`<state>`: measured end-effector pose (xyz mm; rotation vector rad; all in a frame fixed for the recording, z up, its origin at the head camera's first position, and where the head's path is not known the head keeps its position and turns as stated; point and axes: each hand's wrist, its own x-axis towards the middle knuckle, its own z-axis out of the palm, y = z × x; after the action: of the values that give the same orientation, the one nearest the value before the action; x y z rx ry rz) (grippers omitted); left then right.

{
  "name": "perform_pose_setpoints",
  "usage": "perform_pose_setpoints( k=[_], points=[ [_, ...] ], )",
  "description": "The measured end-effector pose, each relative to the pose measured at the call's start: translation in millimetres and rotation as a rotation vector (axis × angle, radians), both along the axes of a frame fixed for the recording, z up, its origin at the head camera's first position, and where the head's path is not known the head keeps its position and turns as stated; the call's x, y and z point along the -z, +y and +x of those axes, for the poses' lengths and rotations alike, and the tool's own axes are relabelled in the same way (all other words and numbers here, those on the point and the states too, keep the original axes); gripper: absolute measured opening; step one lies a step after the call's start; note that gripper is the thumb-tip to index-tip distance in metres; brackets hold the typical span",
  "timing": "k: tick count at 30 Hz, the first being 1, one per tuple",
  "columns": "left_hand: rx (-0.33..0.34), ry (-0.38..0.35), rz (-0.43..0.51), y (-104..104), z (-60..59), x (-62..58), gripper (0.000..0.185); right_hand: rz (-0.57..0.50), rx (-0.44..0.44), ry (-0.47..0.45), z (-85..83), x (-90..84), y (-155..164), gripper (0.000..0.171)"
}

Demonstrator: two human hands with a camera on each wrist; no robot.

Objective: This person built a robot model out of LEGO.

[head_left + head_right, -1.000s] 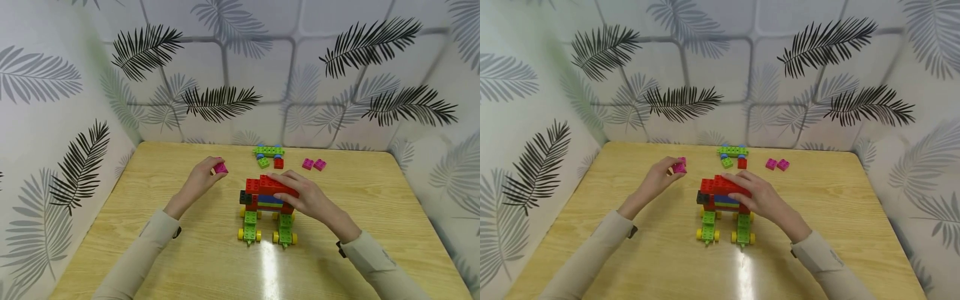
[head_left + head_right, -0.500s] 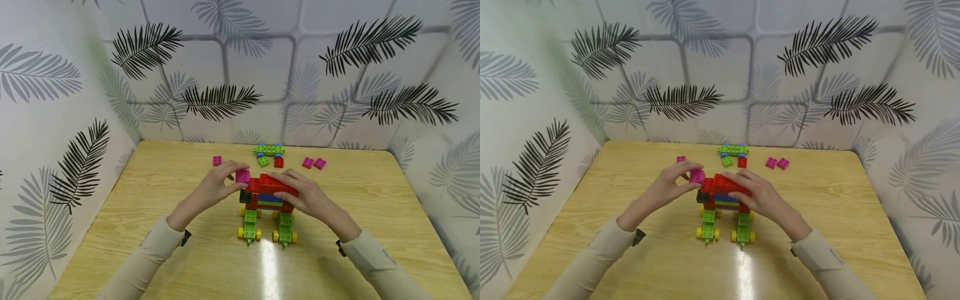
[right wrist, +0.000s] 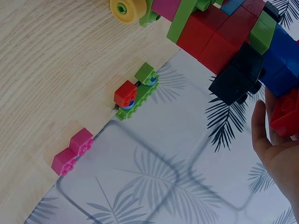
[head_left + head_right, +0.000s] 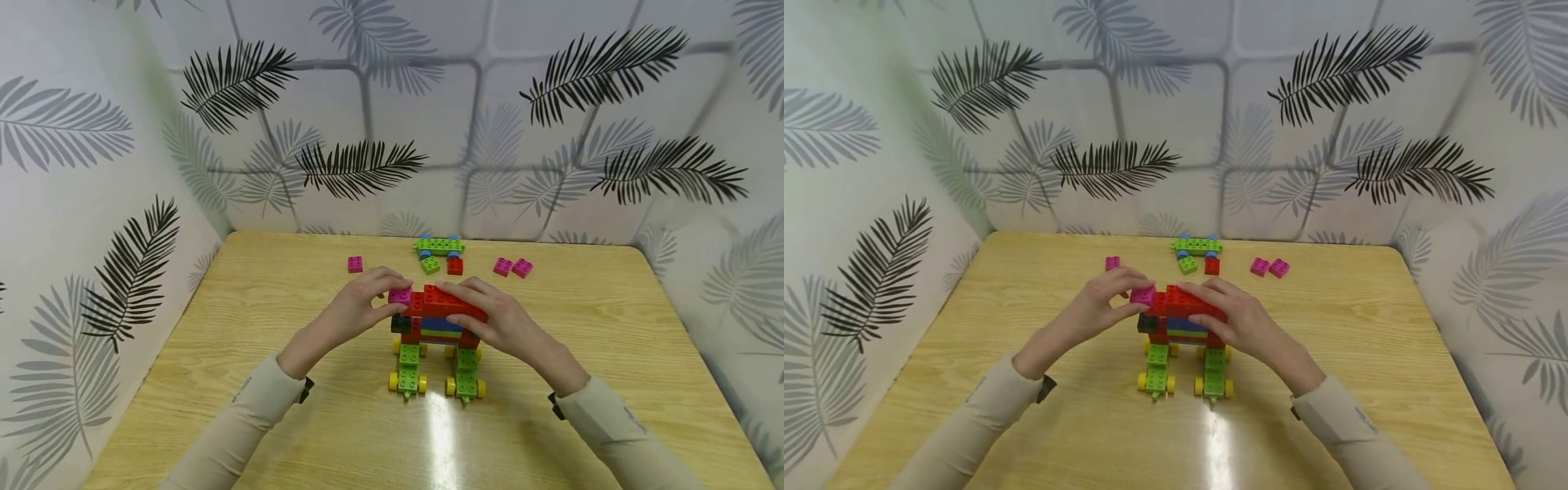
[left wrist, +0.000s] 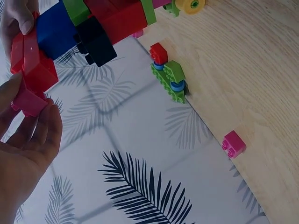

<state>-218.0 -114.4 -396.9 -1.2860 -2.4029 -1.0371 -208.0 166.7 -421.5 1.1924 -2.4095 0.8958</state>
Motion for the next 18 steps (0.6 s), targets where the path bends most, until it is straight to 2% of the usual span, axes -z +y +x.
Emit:
perform_pose_setpoints(
  k=[9, 18],
  points=[
    [0.008, 0.011, 0.012, 3, 1.3, 13.4, 0.044, -0.007, 0.000, -0.002, -0.2, 0.2, 0, 0.061],
    [-0.047, 0.086, -0.060, 6, 2.8, 21.8, 0.056, -0.005, 0.000, -0.016, -0.4, 0.4, 0, 0.061]
  ],
)
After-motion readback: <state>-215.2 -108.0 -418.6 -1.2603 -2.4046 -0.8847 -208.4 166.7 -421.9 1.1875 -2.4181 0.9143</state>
